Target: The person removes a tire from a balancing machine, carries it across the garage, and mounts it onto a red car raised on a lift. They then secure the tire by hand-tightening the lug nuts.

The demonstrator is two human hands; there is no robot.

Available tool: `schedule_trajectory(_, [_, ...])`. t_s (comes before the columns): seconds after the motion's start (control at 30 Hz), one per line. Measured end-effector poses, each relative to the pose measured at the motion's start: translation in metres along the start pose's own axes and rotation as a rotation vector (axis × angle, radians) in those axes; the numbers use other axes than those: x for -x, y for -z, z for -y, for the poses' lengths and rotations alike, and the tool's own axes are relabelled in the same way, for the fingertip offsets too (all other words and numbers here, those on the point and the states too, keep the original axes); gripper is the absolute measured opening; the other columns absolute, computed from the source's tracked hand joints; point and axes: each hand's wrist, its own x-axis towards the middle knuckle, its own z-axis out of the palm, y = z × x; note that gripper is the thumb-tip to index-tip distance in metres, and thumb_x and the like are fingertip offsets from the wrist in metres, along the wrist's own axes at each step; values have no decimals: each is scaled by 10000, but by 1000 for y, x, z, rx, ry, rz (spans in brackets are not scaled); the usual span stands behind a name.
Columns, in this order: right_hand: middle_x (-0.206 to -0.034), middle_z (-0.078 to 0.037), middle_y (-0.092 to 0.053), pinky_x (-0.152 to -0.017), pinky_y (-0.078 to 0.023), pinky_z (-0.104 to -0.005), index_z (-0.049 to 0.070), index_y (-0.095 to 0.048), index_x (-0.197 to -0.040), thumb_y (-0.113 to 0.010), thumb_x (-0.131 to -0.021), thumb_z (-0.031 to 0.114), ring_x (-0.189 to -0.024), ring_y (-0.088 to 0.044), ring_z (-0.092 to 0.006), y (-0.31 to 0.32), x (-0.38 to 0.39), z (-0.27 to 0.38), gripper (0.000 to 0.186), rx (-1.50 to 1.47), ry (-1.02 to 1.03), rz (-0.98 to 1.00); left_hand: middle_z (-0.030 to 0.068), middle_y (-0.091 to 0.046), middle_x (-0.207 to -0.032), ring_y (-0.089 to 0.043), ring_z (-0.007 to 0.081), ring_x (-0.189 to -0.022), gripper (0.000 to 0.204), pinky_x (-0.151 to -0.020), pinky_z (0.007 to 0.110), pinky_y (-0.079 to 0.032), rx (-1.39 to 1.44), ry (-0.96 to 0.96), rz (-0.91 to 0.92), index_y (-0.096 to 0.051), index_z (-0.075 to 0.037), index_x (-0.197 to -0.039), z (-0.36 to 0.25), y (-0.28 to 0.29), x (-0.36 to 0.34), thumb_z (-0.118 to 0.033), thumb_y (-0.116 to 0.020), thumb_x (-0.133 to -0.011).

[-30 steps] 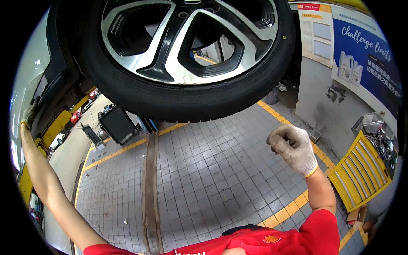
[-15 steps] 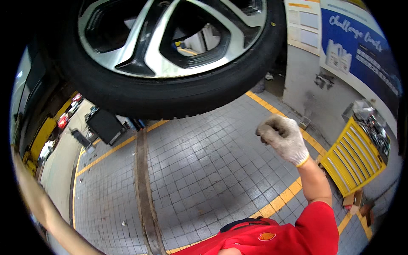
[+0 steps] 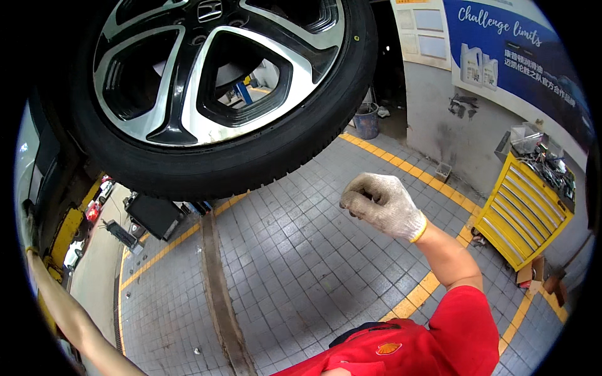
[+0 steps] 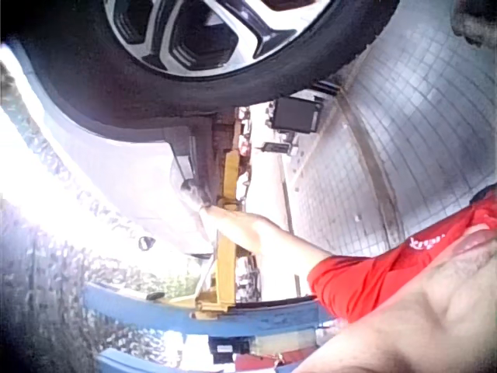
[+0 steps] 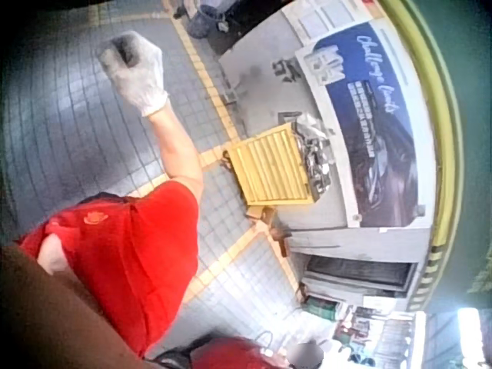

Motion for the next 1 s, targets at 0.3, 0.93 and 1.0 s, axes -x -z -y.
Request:
schedule_trajectory(0.3, [-901,-119,-711,-617,-528,-280,-19,-664,-1049,-617,-1037,85,-700,-631,-127,-40,9,10,114,-491,56,-74,135,-466,-1556,-418,271,-1437,581,-1203,388,-308,153,-132,-88,-455,-56,-1520,-9,7,-7,-378,-497,-1039])
schedule_trajectory(0.93, [-1258,-78,-717,-1100,-497,-475,126,-645,-1273,-474,-1037,672,-1226,-660,-271,-204,129,-73,619,-1330,-1328,221,117,-661,-1134,-636,371,-1162,298,-1083,494,-484,820,-113,908,-648,-81,-1132,-53,-16,423,-168,-748,-865])
schedule_trajectory(1.0, [-1238,-77,-695,-1001,-558,-439,101,-624,-1305,-464,-1078,612,-1218,-654,-259,-191,128,-79,581,-1179,-1283,207,121,-661,-1149,-628,379,-1185,293,-1100,505,-466,872,-89,866,-647,-82,-1136,-56,-20,421,-171,-755,-878])
